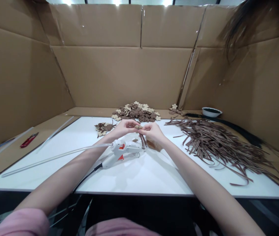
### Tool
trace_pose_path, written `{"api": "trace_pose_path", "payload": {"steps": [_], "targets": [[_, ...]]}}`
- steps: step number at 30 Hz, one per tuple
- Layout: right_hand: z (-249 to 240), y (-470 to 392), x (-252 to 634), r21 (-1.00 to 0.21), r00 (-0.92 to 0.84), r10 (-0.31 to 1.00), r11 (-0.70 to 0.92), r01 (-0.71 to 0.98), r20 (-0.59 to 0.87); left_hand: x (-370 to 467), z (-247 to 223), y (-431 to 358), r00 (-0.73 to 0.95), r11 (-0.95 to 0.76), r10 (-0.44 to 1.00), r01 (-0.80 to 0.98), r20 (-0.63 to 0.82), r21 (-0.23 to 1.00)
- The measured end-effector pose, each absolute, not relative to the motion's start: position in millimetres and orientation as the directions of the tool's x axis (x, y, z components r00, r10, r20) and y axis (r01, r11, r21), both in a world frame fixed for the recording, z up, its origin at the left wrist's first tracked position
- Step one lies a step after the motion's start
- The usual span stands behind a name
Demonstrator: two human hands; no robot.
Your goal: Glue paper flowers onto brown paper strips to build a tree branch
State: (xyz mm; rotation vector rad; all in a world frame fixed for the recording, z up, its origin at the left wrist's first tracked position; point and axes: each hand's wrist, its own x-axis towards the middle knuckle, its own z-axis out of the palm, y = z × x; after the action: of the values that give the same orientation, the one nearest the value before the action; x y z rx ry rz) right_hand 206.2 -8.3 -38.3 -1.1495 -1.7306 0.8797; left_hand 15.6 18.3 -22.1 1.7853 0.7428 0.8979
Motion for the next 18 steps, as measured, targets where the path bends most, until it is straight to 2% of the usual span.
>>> {"api": "trace_pose_path", "payload": {"steps": [8,18], "targets": [[-36.7,-8.7,206.1,-0.866,-0.206,0.942,0.326,0.378,0.265,17.6,-25.1,18.6,0.536,-0.294,0.807,-0.003,0.249,0.956],[-36.4,-9.2,205.0,-0.87,-0.198,0.945,0.319,0.377,0.26,18.0,-24.6,17.8,0.519,-0.313,0.817,0.032,0.252,0.949]]}}
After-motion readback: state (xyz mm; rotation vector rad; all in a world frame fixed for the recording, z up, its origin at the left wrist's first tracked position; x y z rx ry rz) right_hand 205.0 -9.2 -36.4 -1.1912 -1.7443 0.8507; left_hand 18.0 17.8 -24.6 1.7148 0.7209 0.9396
